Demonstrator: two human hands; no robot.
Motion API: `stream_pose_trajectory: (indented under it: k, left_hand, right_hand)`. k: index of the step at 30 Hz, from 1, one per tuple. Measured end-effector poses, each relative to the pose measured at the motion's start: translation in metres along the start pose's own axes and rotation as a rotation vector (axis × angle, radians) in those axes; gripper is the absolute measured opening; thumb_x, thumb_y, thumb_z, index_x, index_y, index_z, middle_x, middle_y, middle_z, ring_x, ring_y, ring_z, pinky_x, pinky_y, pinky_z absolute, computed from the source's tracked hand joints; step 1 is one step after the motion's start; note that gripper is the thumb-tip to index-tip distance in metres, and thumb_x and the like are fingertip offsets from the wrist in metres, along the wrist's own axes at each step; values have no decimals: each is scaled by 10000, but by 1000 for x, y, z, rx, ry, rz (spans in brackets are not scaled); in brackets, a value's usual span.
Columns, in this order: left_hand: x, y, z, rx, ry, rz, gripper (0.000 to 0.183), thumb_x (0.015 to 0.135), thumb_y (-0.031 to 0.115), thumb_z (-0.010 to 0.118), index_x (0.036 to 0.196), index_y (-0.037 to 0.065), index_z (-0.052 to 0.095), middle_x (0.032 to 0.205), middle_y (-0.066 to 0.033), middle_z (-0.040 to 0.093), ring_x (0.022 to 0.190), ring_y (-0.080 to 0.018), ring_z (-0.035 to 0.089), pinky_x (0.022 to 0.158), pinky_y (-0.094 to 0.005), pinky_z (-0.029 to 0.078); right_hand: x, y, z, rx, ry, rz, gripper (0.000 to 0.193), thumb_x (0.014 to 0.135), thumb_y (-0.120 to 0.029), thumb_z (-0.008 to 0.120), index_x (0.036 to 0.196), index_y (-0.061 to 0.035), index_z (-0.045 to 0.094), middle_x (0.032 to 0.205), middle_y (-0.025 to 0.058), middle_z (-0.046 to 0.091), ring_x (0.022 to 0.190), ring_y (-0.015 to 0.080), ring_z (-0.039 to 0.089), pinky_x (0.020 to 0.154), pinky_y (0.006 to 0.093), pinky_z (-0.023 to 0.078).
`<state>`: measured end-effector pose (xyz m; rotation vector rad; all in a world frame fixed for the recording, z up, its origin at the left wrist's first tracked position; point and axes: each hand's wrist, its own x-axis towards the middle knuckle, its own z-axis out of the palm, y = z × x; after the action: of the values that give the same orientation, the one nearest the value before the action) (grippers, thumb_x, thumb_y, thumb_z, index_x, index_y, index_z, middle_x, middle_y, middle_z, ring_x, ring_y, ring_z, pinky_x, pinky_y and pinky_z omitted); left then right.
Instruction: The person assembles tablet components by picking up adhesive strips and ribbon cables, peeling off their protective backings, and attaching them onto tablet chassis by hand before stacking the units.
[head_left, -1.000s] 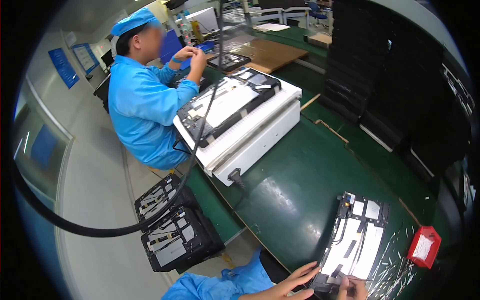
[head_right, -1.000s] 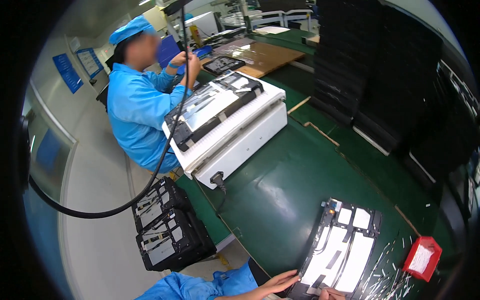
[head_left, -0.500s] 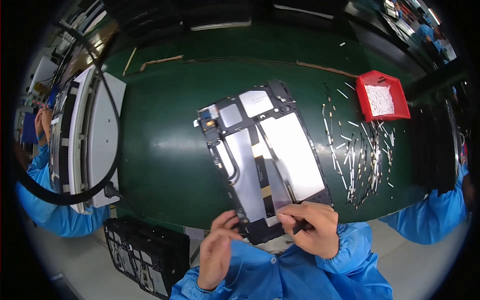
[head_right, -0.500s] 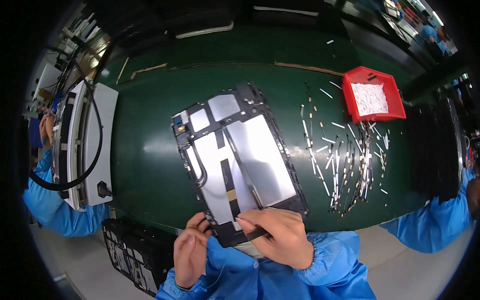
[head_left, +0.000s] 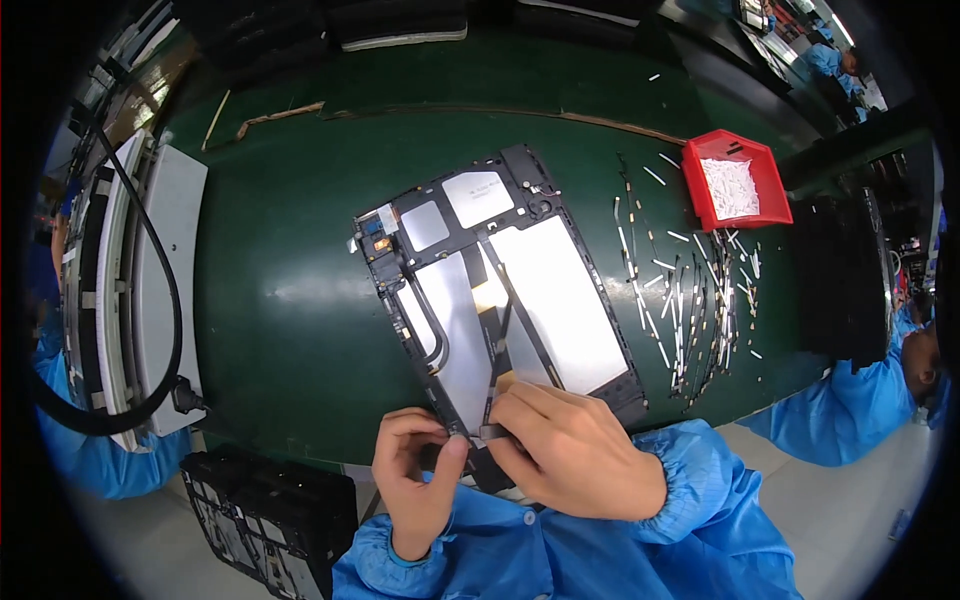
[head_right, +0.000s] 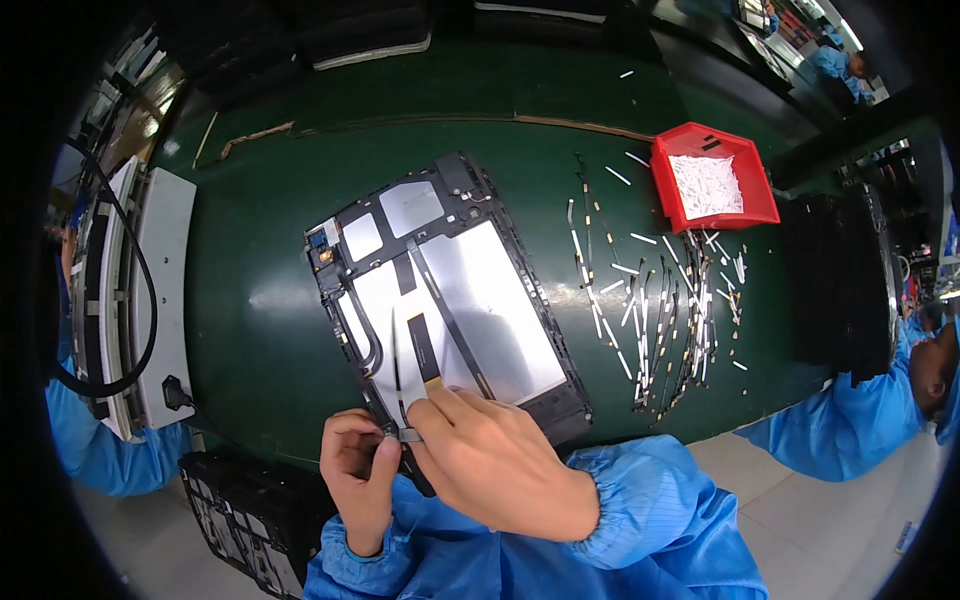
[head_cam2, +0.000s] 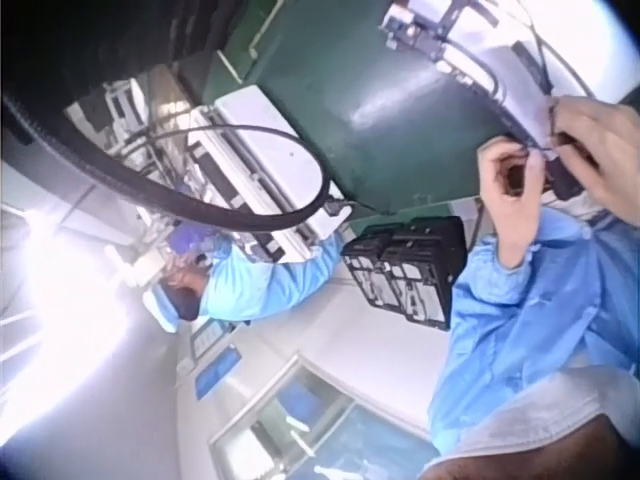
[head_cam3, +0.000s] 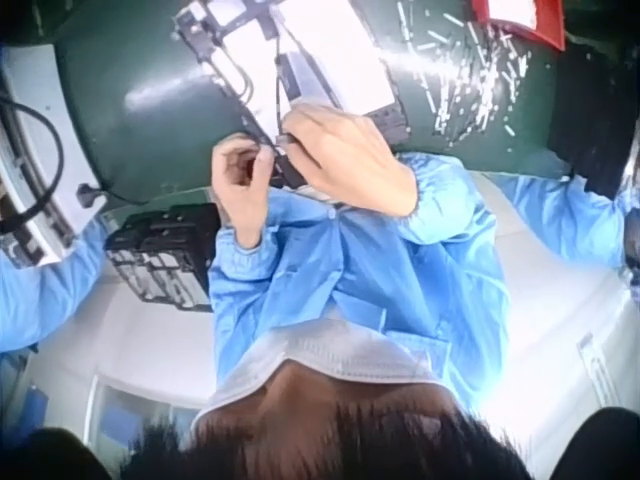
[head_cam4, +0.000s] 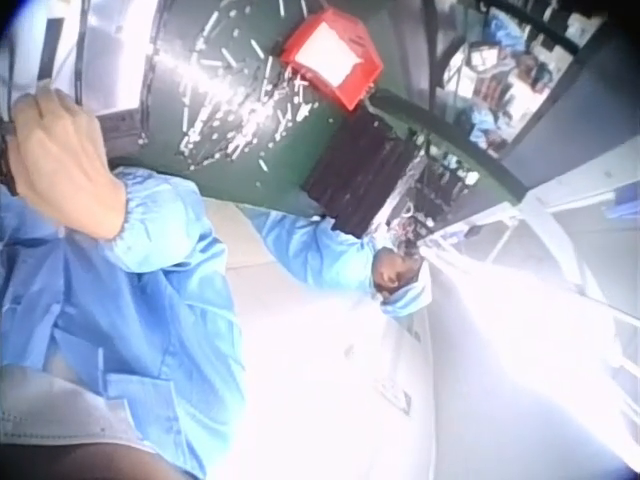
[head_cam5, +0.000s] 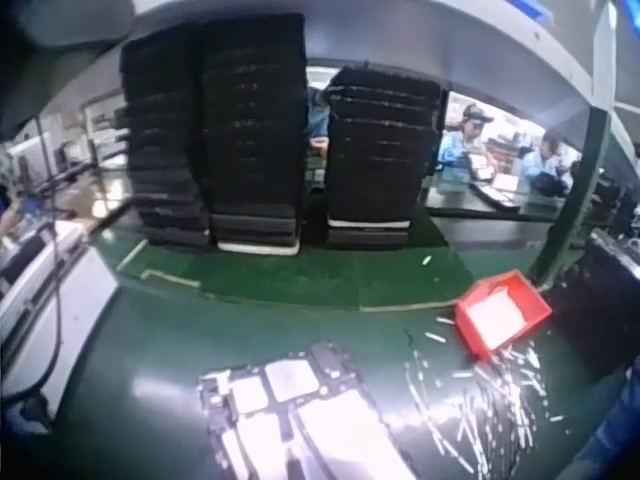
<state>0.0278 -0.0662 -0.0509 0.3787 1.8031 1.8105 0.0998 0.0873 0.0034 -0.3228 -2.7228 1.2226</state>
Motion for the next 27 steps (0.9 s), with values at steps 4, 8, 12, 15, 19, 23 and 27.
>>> stream_pose_trajectory:
  k: [4, 8, 12, 15, 19, 23, 27]
  left_hand:
    - [0, -5, -3, -34, 17, 28, 166, 826, -33, 587, 976, -19, 516, 985, -95, 510, 867, -137, 534, 805, -250, 439]
    - [2, -5, -3, -55, 2, 27, 154, 833, -36, 577, 975, -22, 520, 986, -95, 510, 876, -139, 534, 810, -249, 438]
    - [2, -7, -5, -46, -1, 26, 153, 835, -38, 577, 976, -26, 521, 990, -97, 508, 891, -142, 534, 816, -252, 439]
    - [2, -7, -6, -49, -14, 31, 158, 832, -42, 578, 979, -28, 522, 992, -100, 508, 895, -144, 533, 818, -253, 440]
    - [2, -8, -6, -51, -21, 30, 174, 821, -44, 590, 982, -31, 523, 991, -102, 508, 890, -146, 535, 816, -253, 441]
    - [1, -7, -6, -48, -29, 16, 190, 812, -41, 605, 983, -28, 523, 988, -103, 508, 885, -147, 538, 812, -254, 443]
    - [1, -9, -7, -41, -29, 39, 211, 799, -35, 622, 984, -23, 522, 985, -105, 511, 878, -147, 541, 805, -253, 444]
  right_hand:
    - [4, -4, -2, -39, -38, 51, 161, 773, -84, 608, 837, 30, 513, 885, 185, 565, 750, 320, 585, 612, 390, 489]
    - [5, -6, 0, -91, -50, 82, 154, 758, -84, 619, 861, 10, 554, 878, 131, 573, 748, 303, 597, 626, 358, 493]
    - [7, -4, -2, -80, -80, 65, 145, 760, -88, 622, 848, 7, 560, 850, 123, 565, 745, 296, 597, 621, 352, 491]
    - [8, -4, -4, -64, -93, 64, 135, 760, -89, 623, 836, 7, 566, 841, 121, 563, 741, 295, 595, 619, 350, 490]
    - [9, -6, -3, -30, -96, 70, 140, 755, -83, 615, 791, 21, 530, 800, 140, 528, 738, 304, 582, 613, 390, 473]
    - [10, -8, -3, -61, -92, 97, 124, 760, -88, 622, 816, 11, 571, 822, 123, 554, 733, 295, 590, 615, 353, 484]
    - [11, -5, -2, -31, -107, 59, 132, 756, -91, 624, 810, 18, 573, 803, 128, 552, 724, 298, 588, 613, 359, 481]
